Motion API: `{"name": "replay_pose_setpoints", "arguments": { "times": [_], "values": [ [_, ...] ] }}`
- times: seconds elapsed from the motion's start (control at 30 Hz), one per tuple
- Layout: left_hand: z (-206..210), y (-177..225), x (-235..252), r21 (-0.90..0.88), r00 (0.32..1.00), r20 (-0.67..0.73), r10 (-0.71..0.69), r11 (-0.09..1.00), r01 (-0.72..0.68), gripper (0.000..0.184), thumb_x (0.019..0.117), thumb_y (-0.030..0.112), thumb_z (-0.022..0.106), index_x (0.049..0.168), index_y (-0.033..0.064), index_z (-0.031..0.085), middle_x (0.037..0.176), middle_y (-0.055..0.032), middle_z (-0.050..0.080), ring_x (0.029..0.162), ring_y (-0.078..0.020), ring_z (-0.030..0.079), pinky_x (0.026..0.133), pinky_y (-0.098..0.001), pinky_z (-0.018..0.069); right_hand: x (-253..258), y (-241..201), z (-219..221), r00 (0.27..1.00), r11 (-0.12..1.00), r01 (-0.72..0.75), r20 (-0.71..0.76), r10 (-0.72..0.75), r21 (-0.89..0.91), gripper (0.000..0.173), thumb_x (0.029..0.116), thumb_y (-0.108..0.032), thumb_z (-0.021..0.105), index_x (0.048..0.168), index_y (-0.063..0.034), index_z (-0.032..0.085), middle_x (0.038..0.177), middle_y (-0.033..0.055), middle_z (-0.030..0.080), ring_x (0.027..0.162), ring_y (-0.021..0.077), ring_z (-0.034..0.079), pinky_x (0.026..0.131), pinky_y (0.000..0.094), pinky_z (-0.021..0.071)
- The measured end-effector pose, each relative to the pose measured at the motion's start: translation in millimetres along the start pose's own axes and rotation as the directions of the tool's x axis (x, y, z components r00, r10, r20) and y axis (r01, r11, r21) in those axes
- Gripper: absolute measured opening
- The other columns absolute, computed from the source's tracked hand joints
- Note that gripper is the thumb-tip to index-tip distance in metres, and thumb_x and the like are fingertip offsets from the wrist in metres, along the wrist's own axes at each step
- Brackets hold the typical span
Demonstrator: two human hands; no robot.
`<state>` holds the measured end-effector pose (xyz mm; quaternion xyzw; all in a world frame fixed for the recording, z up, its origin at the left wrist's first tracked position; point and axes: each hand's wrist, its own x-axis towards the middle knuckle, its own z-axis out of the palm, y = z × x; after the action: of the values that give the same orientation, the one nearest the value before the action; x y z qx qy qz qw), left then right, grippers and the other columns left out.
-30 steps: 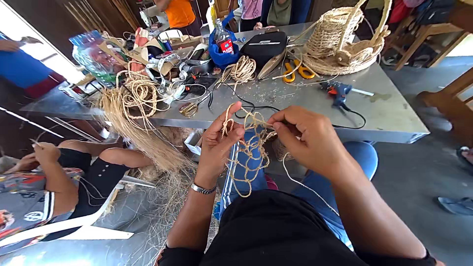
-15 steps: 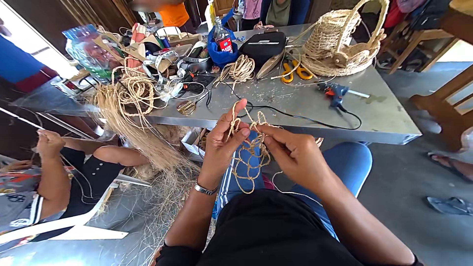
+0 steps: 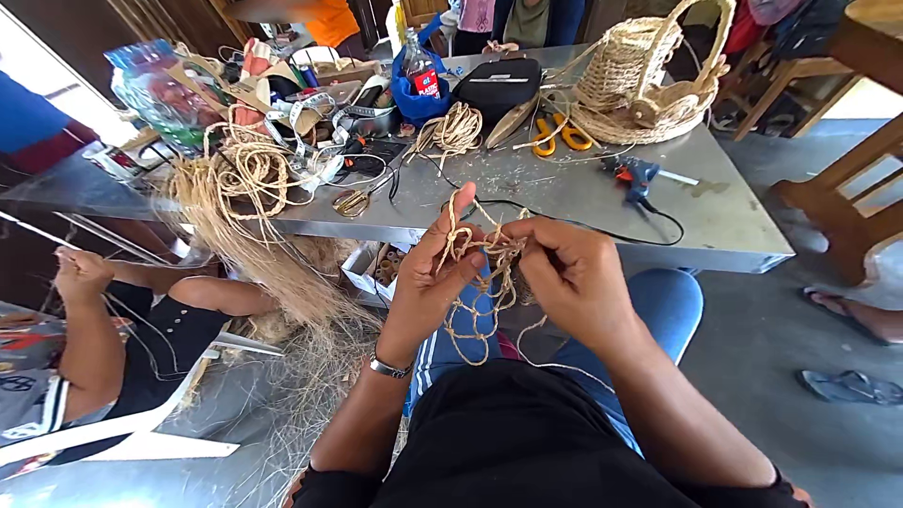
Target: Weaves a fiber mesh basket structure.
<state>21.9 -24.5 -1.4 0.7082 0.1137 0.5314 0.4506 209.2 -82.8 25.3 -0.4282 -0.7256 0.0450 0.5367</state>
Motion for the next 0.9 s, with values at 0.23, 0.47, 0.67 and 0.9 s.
{"name": "replay_pose_setpoints", "arguments": {
  "times": [0.23, 0.47, 0.67, 0.9],
  "values": [
    [3.6, 6.9, 0.6, -0.054, 1.0, -0.019, -0.02, 0.998, 0.019, 0.069, 0.1006, 0.007, 0.062, 0.162, 0.0168, 0.031, 0.127, -0.0062, 0.062, 0.097, -0.0131, 0.066, 0.079, -0.026, 0.0583, -1.4, -3.5, 1.1, 0.995, 0.998, -0.031, -0.091, 0.035, 0.047, 0.017, 0.102, -0.014, 0.059, 0.111, -0.0022, 0.067, 0.069, -0.0043, 0.055, 0.054, -0.0029, 0.048, 0.047, 0.011, 0.0404],
    [3.4, 8.9, 0.4, -0.116, 0.998, -0.028, -0.058, 0.992, 0.054, 0.067, 0.1011, 0.006, 0.061, 0.161, 0.0192, 0.033, 0.135, -0.0036, 0.059, 0.091, -0.0087, 0.064, 0.076, -0.0225, 0.0571, -4.9, -1.3, -1.7, 0.996, 0.998, -0.011, -0.086, 0.017, 0.06, 0.022, 0.1015, -0.011, 0.059, 0.116, -0.0032, 0.073, 0.072, -0.0039, 0.059, 0.055, -0.0038, 0.046, 0.048, 0.0105, 0.0381],
    [3.1, 9.6, 1.7, -0.168, 0.997, -0.049, -0.055, 0.985, 0.046, 0.067, 0.1015, 0.005, 0.059, 0.161, 0.0182, 0.031, 0.133, -0.0041, 0.06, 0.087, -0.0076, 0.063, 0.073, -0.0207, 0.055, -7.2, -4.8, -3.4, 0.998, 0.996, -0.033, -0.052, 0.038, 0.085, 0.027, 0.1006, -0.01, 0.056, 0.121, -0.0053, 0.073, 0.072, -0.0055, 0.06, 0.054, -0.0045, 0.045, 0.047, 0.0108, 0.0378],
    [3.2, 12.9, 2.4, -0.165, 0.995, -0.075, -0.07, 0.985, 0.057, 0.065, 0.1014, 0.005, 0.058, 0.16, 0.0164, 0.034, 0.133, -0.0038, 0.061, 0.082, -0.0059, 0.062, 0.069, -0.0189, 0.0533, -9.8, -3.3, -6.7, 0.999, 0.994, -0.04, -0.015, 0.042, 0.105, 0.031, 0.1004, -0.007, 0.052, 0.123, -0.0053, 0.072, 0.073, -0.0062, 0.064, 0.055, -0.0057, 0.049, 0.048, 0.0104, 0.0424]
  ]
}}
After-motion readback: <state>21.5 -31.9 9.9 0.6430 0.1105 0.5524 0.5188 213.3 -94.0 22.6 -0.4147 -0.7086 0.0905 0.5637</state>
